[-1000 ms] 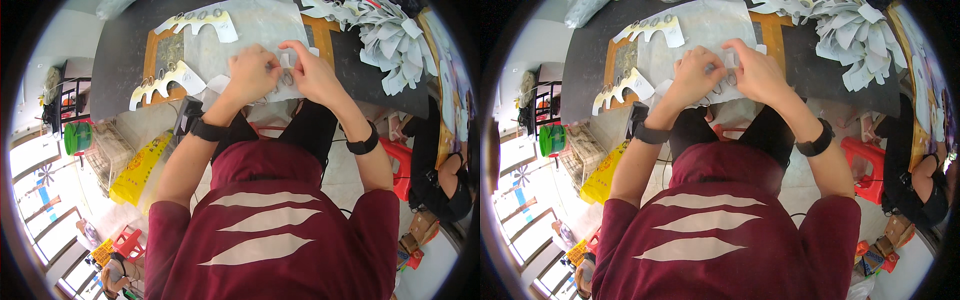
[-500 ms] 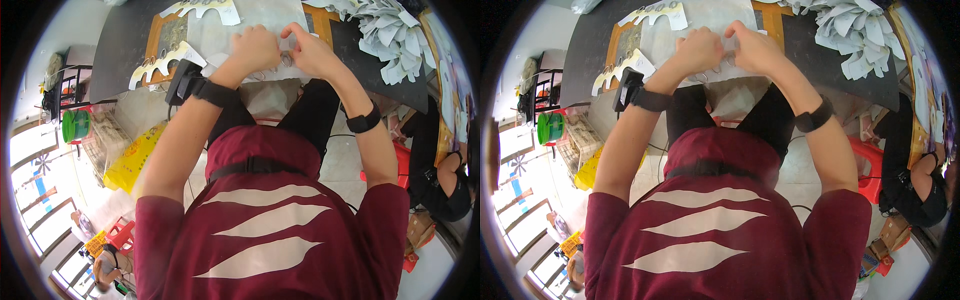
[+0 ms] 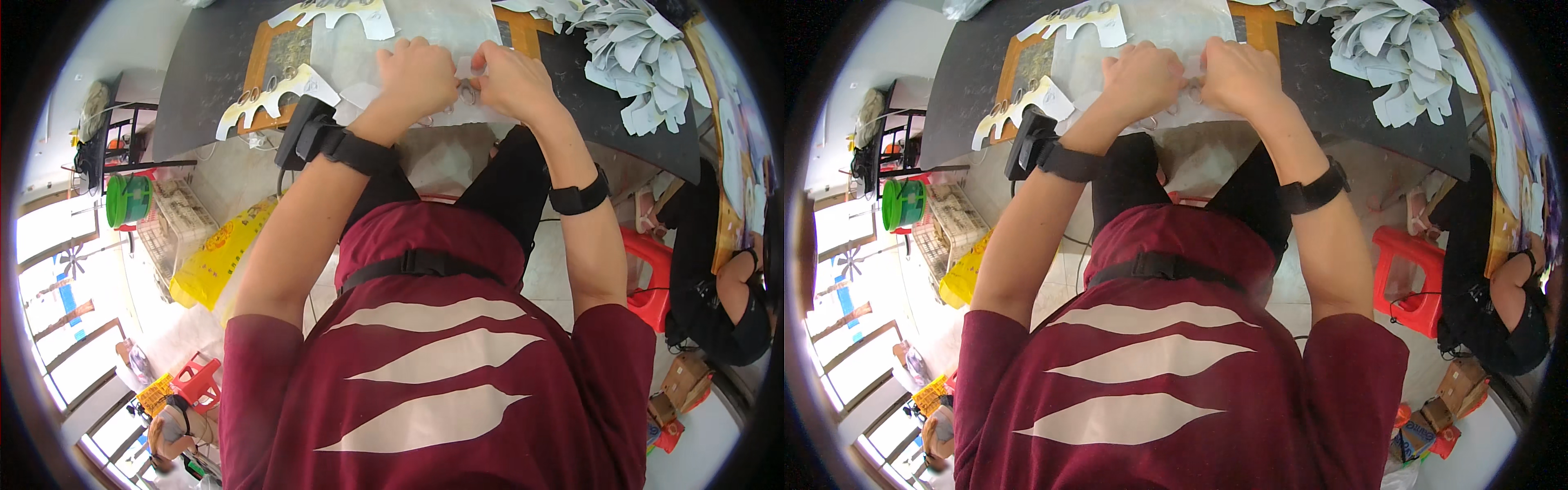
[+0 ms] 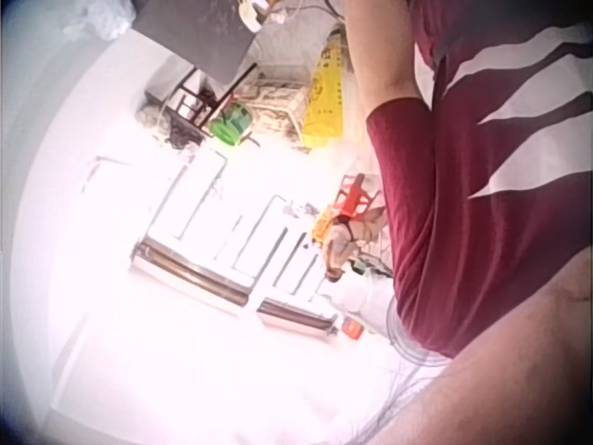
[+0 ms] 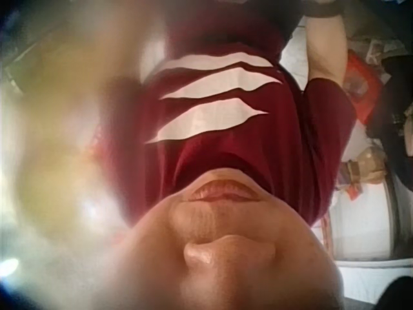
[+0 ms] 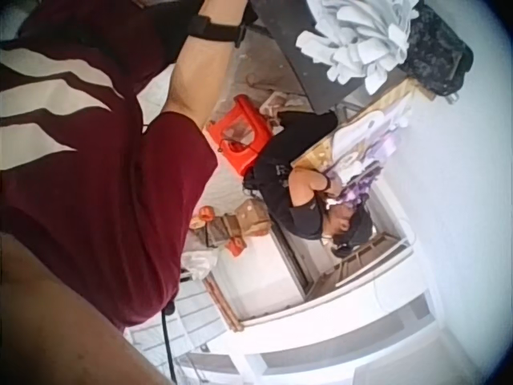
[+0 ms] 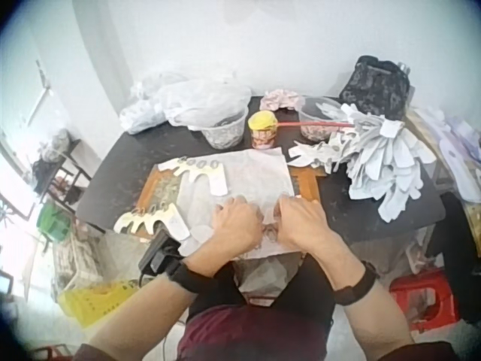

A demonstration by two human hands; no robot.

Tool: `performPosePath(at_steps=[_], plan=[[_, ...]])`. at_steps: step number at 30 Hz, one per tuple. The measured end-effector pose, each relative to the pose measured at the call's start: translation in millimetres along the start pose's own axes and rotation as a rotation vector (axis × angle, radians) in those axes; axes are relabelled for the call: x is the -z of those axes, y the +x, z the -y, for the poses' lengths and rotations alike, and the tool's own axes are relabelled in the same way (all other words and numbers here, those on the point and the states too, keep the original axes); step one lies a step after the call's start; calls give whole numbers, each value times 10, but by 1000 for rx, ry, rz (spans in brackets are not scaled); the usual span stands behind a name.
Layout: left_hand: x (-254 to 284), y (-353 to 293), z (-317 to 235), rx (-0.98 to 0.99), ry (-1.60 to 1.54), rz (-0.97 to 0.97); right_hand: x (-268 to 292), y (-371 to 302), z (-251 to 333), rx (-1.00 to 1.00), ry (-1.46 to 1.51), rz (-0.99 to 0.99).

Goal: Inserting and positioning metal eyelet rings into holes of a pre-cut shoe upper pattern.

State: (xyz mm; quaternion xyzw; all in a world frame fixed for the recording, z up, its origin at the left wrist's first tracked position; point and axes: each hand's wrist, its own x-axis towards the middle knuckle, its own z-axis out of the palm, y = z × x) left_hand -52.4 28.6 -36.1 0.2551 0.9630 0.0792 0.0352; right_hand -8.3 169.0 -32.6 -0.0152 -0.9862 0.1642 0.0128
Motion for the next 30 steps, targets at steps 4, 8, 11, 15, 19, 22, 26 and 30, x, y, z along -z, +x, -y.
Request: performPosePath(at_steps=[4, 8, 11, 15, 19, 22, 26, 30], plan=[[-68, 11, 92, -126, -120, -14, 14, 36, -114, 83, 15, 25], [13, -4, 135, -201, -490, 47, -60, 3, -202, 374, 29, -282], [35, -16, 146, -182, -593, 31, -43, 32, -238, 501, 173, -318], [139, -63, 149, -136, -813, 80, 120, 9, -214, 188, 563, 166], [309, -163, 125, -113, -1090, 207, 245, -34, -224, 148, 1154, 384], [379, -244, 116, -111, -1302, 279, 213, -82, -228, 131, 1416, 474], [269, -363, 130, -98, -1699, 342, 128, -226, -150, 71, 1792, 531], [350, -436, 136, -52, -1689, 444, 147, -333, -151, 75, 1766, 548]])
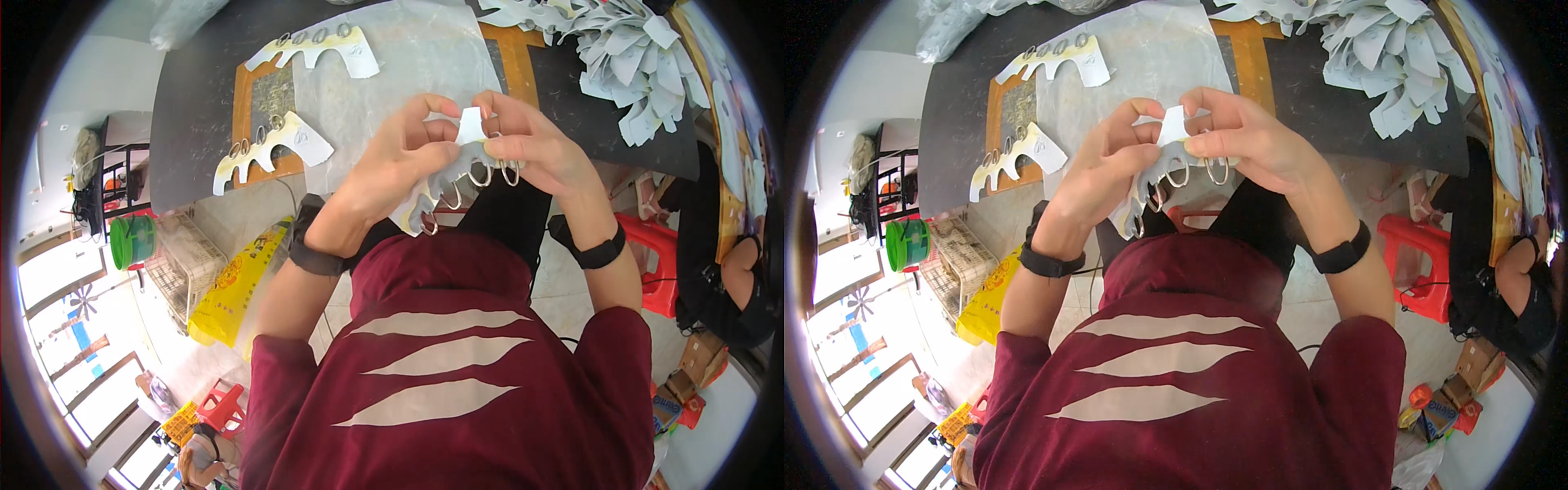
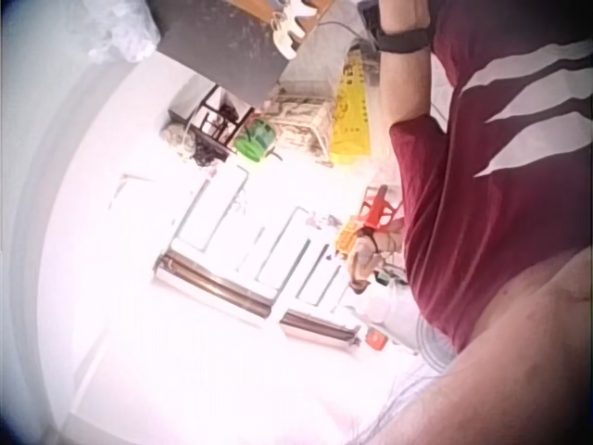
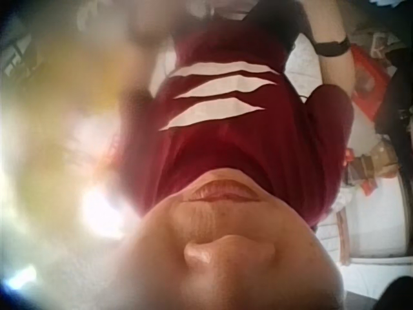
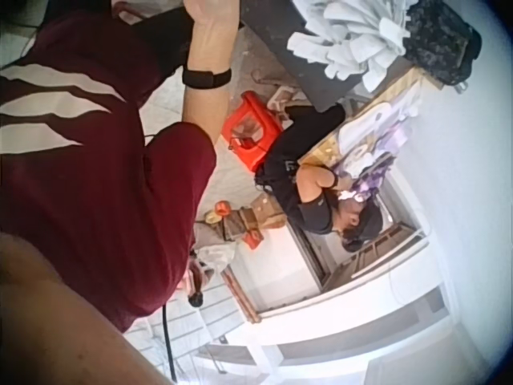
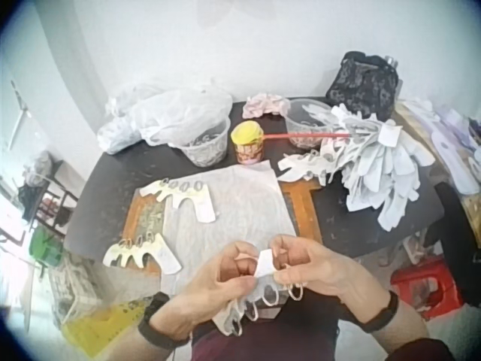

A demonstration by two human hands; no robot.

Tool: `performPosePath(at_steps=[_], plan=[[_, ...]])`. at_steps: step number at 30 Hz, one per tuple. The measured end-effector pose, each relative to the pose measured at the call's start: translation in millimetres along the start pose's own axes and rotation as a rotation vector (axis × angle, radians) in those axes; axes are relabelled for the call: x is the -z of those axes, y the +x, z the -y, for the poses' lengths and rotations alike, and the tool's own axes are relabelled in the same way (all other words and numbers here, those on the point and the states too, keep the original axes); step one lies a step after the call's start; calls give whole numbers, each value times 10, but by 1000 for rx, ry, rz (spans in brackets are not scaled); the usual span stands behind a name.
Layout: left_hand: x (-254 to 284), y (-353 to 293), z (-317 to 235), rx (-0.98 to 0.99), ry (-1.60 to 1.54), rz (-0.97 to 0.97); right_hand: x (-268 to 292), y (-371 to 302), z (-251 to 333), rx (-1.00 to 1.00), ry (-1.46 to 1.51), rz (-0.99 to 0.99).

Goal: Inserting and positioning metal eyelet rings into holes of a pre-cut shoe upper pattern.

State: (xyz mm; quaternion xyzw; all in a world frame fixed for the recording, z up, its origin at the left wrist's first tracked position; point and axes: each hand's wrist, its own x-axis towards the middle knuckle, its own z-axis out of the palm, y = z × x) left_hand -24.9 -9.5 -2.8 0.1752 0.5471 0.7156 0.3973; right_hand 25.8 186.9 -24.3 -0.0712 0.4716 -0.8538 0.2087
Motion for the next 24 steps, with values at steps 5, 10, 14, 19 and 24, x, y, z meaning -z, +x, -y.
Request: performPosePath(at_steps=[5, 10, 14, 19, 24], plan=[[-34, -24, -71, 193, -72, -93, -66, -9, 106, 0, -118, -11], [2, -60, -90, 132, 190, 87, -59, -33, 80, -15, -139, -13], [71, -61, 14, 93, 88, 161, -79, -37, -29, 43, 35, 20], [64, -82, 71, 73, 15, 191, -100, -65, -128, 84, 126, 32], [118, -95, 73, 52, 70, 247, -128, -97, -112, 50, 153, 21]])
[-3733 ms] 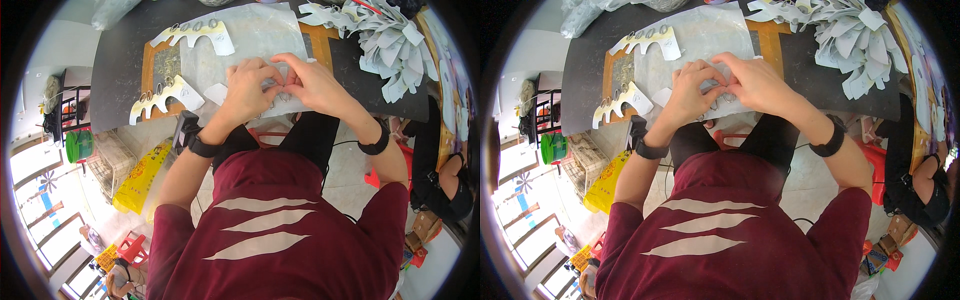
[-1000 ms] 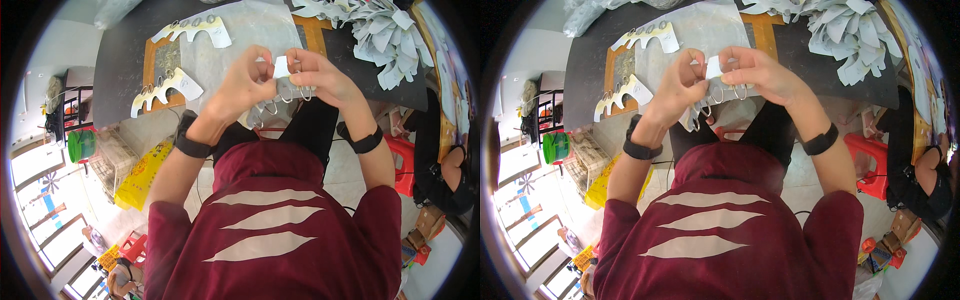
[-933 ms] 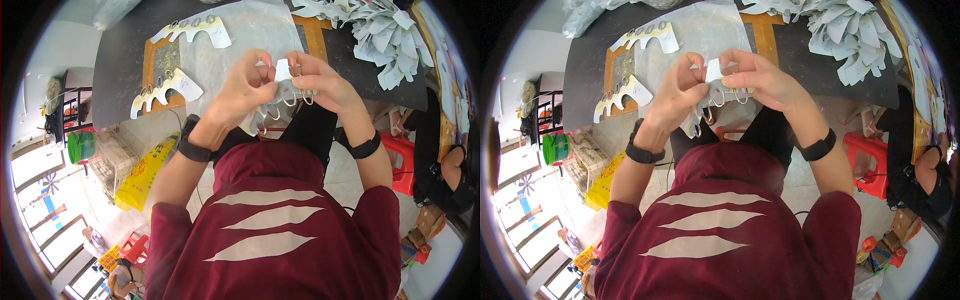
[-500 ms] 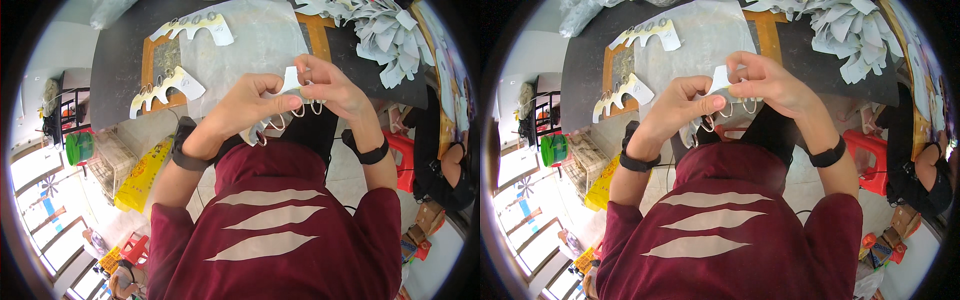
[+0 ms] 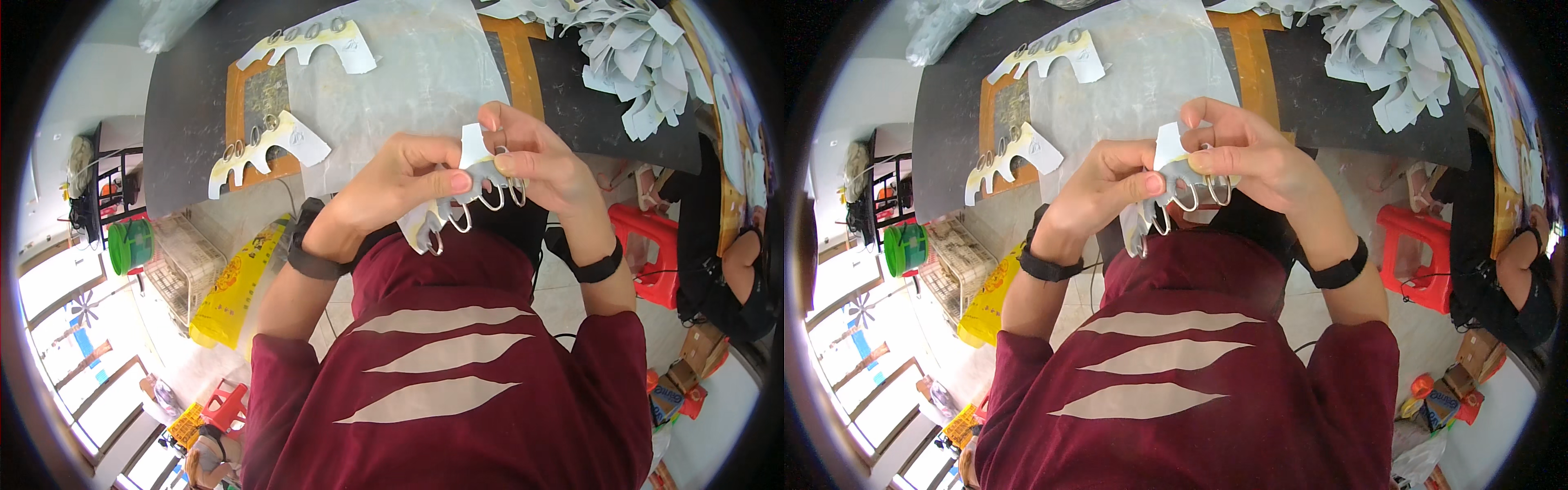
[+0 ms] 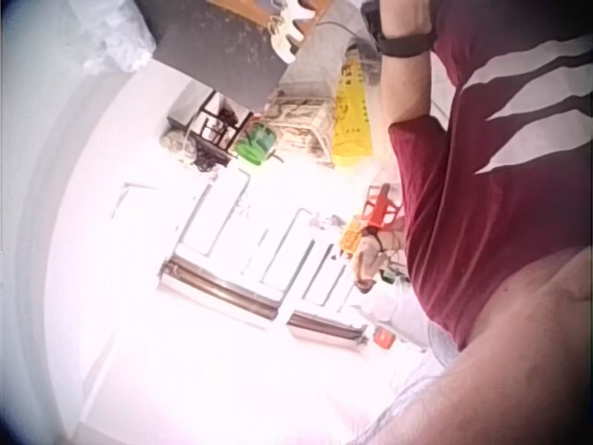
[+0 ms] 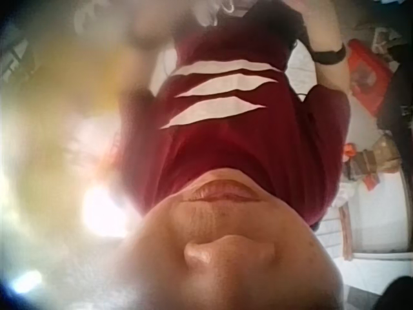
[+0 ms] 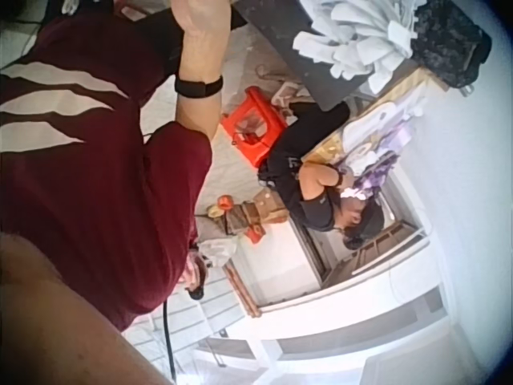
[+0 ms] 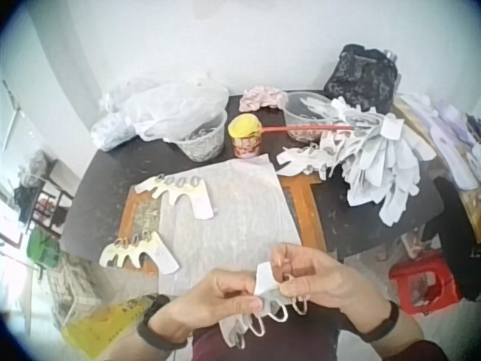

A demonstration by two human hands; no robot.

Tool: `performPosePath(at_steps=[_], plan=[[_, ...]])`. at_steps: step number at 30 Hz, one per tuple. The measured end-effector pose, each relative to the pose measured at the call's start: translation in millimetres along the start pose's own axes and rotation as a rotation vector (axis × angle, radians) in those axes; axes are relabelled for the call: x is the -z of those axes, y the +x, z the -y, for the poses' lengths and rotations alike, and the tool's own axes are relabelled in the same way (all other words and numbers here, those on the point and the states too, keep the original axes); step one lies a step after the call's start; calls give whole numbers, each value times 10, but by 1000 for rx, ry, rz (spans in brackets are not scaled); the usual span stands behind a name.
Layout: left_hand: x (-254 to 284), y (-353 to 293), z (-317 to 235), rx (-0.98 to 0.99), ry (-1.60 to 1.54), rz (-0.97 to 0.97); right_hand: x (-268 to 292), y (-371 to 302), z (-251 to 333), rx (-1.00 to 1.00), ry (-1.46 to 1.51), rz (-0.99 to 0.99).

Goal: Inserting and positioning metal eyelet rings into holes of a pre-cut shoe upper pattern.

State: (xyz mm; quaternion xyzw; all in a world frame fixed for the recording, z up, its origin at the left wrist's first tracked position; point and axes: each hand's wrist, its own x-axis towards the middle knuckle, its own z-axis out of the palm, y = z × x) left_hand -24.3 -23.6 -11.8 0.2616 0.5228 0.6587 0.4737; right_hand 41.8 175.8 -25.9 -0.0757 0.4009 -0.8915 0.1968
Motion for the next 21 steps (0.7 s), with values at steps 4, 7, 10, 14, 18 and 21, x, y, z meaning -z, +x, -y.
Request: performPosePath(at_steps=[4, 7, 10, 14, 18, 21], plan=[[31, -52, -73, 46, 33, 45, -71, -30, 129, -32, -127, -25], [38, -40, -130, 93, -8, 58, -139, -35, 200, -91, -252, -77], [-34, -13, -174, 121, 84, 23, -178, -13, 207, -111, -369, -64], [-128, 12, -169, 103, 110, -91, -161, -7, 179, -103, -331, -61], [-170, 5, -90, 50, 122, -142, -105, -23, 147, -82, -295, -69], [-201, -15, -46, 130, 37, -209, -128, -32, 202, -125, -249, -80]])
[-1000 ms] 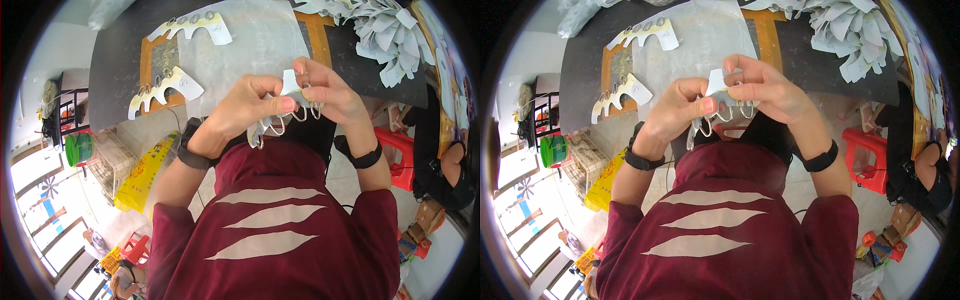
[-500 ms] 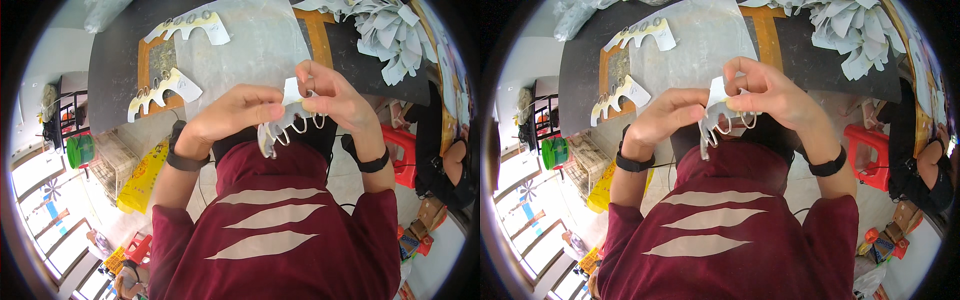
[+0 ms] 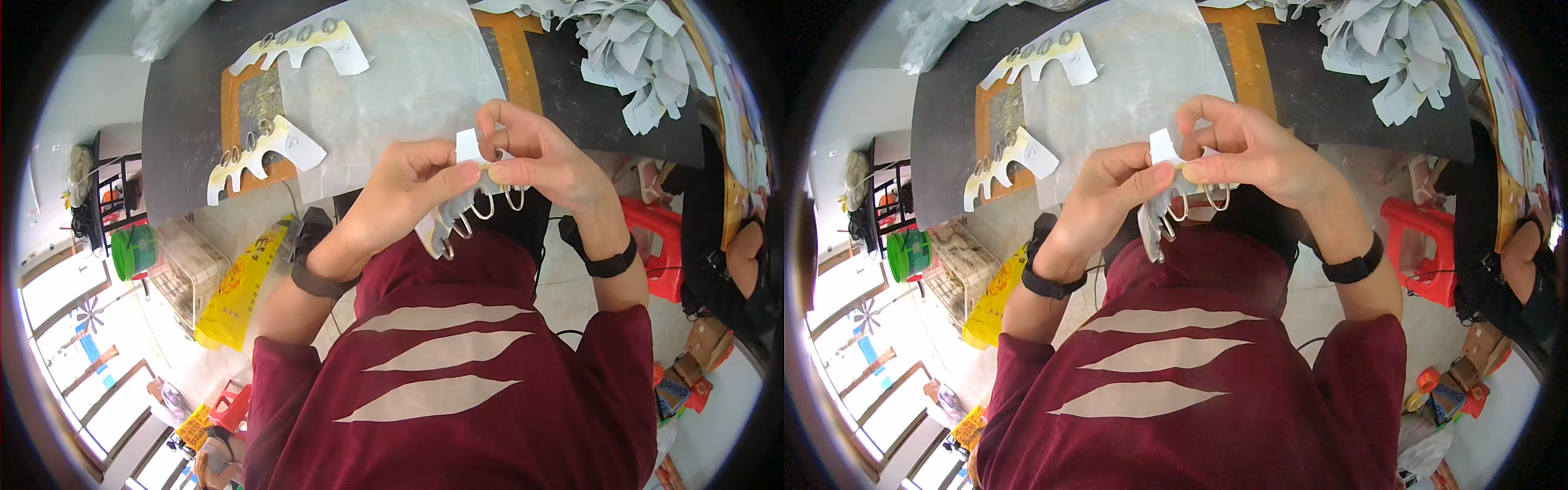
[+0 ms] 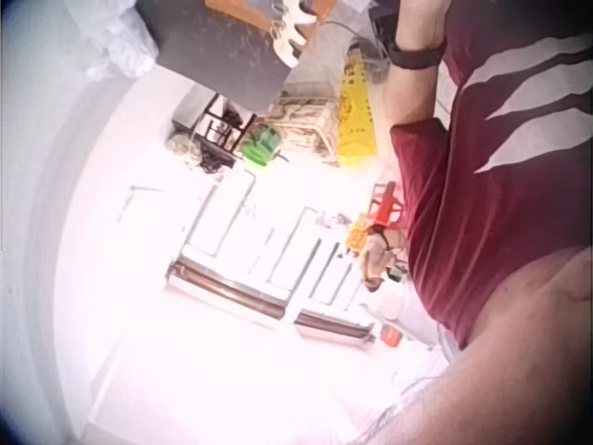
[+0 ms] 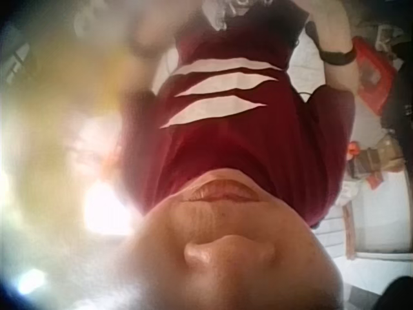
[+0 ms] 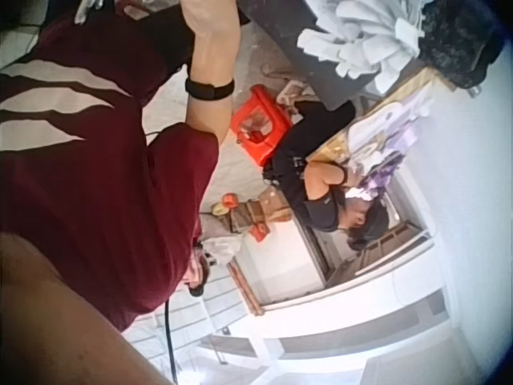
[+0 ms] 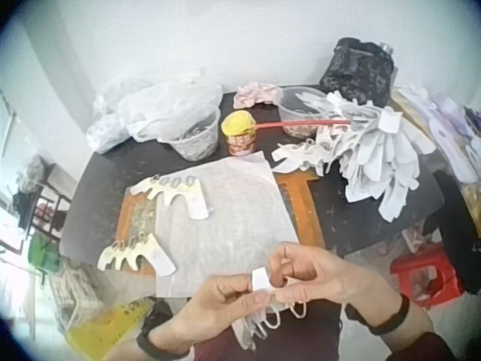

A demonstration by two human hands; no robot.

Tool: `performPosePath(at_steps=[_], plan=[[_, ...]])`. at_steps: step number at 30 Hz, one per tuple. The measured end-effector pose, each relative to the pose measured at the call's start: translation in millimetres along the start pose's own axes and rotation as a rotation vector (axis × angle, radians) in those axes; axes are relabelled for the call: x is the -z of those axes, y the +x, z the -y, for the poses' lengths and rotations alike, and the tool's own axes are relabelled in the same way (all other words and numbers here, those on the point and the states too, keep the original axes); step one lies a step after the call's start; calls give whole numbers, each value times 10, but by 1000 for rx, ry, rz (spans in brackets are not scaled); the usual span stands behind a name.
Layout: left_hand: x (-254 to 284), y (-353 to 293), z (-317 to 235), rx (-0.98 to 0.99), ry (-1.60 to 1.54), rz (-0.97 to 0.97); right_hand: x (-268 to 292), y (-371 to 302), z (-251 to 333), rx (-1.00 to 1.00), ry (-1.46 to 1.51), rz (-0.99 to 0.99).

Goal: Inserting and positioning metal eyelet rings into holes of a pre-cut shoe upper pattern.

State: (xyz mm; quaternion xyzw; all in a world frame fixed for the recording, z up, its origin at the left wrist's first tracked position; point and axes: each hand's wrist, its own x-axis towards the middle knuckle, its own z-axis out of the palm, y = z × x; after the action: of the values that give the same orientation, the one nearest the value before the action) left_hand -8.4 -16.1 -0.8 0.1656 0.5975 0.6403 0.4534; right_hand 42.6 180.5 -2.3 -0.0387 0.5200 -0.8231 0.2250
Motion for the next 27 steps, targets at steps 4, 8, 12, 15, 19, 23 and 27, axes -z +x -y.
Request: performPosePath(at_steps=[4, 8, 12, 15, 19, 23, 27], plan=[[16, -5, -21, 16, 25, 2, 20, -34, 34, 21, -145, -28], [24, 28, 7, 55, 92, 103, 32, -33, 107, -21, -287, 22], [63, 60, 4, 129, 83, 168, 54, 5, 74, 16, -375, -4], [50, 65, 3, 123, 62, 172, 21, 4, 219, -61, -412, 17], [16, 56, 8, 111, 14, 152, 108, 33, 151, 58, -538, 76], [0, 62, -11, 98, -19, 108, 119, 49, 131, 78, -441, 83], [-116, 58, 26, -1, -51, -14, 118, 62, 144, 75, -335, 35]])
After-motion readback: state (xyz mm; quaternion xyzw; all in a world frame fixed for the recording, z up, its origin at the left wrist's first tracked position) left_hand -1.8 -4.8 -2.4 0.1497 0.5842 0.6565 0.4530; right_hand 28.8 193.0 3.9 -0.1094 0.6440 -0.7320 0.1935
